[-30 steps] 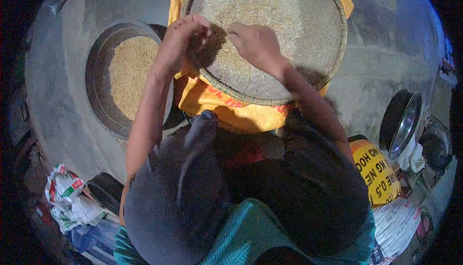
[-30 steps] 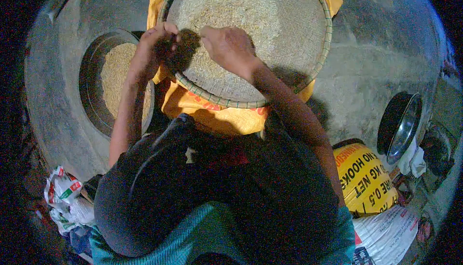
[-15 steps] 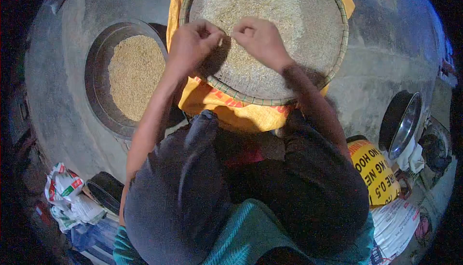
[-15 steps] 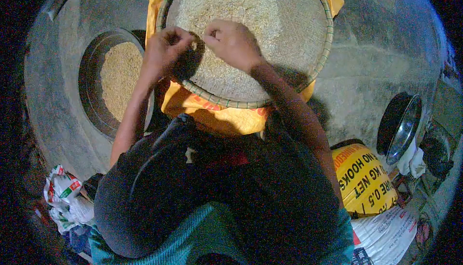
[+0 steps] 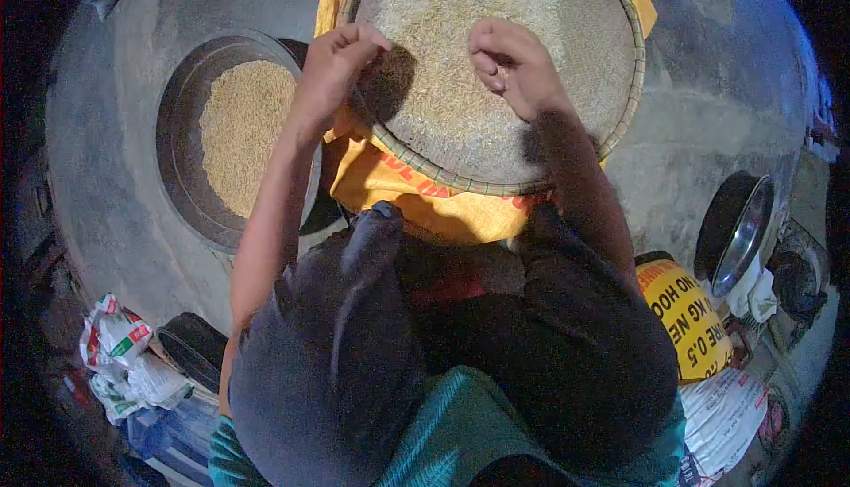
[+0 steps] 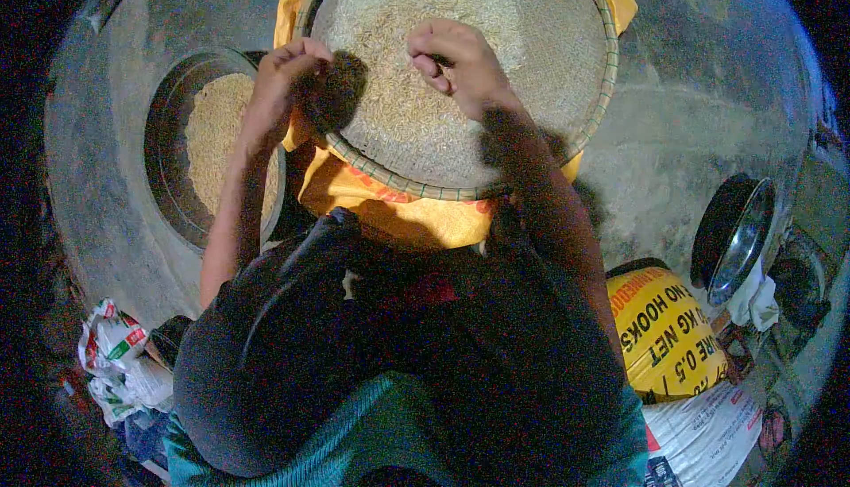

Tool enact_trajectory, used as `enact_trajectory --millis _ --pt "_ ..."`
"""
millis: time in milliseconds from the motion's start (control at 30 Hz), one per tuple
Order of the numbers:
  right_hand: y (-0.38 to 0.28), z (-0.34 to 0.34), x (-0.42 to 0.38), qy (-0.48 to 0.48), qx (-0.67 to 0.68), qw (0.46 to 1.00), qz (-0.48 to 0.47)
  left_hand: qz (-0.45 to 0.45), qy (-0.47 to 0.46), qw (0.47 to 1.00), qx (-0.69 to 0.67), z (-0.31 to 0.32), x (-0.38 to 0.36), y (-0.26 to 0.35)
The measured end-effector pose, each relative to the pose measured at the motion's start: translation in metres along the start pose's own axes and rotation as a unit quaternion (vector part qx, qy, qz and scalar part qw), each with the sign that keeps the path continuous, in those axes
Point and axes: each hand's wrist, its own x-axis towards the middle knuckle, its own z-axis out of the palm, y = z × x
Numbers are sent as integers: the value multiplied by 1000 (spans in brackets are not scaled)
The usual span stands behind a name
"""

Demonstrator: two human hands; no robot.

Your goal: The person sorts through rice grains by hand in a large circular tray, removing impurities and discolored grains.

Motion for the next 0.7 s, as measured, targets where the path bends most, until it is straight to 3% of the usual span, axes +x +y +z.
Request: enact_trajectory --millis 33,67,133,167,233,300,400,433,467,500,533,567,600,633,667,700 --pt "2 -2 2 44 -109 993 -1 1 -2 996 86 4 0 0" --pt "11 -3 5 44 -109 993 -1 24 20 987 160 10 1 0" --pt "33 1 12 77 -410 895 -155 35 23 976 215 22 1 -2" --pt "33 6 12 78 -411 895 -155 47 25 962 270 28 1 -2" --pt "32 17 6 84 -571 804 -143 53 25 940 336 35 -1 1" --pt "29 19 4 71 -581 802 -118 188 9 852 488 36 3 -7" --pt "28 13 4 75 -561 815 -124 205 11 834 512 38 2 -9" --pt "23 8 4 54 -415 902 -105 205 11 834 512 38 2 -9" --pt "17 2 2 31 -258 962 -83 161 11 875 456 37 3 -9" --pt "13 -6 3 31 -258 962 -82 116 11 911 396 37 3 -8" --pt "9 -16 4 -49 -34 997 -49 116 11 911 396 36 3 -5" --pt "4 -20 5 -127 193 973 -13 63 16 956 288 34 2 2" --pt "1 -22 5 -119 159 980 -16 9 21 984 174 31 2 8" --pt "4 -18 6 -119 159 980 -17 9 20 984 175 26 3 9" --pt "9 -10 9 -29 -90 992 -78 -11 10 997 73 17 6 10" --pt "15 -3 12 63 -333 932 -133 -32 1 999 -31 10 8 10"
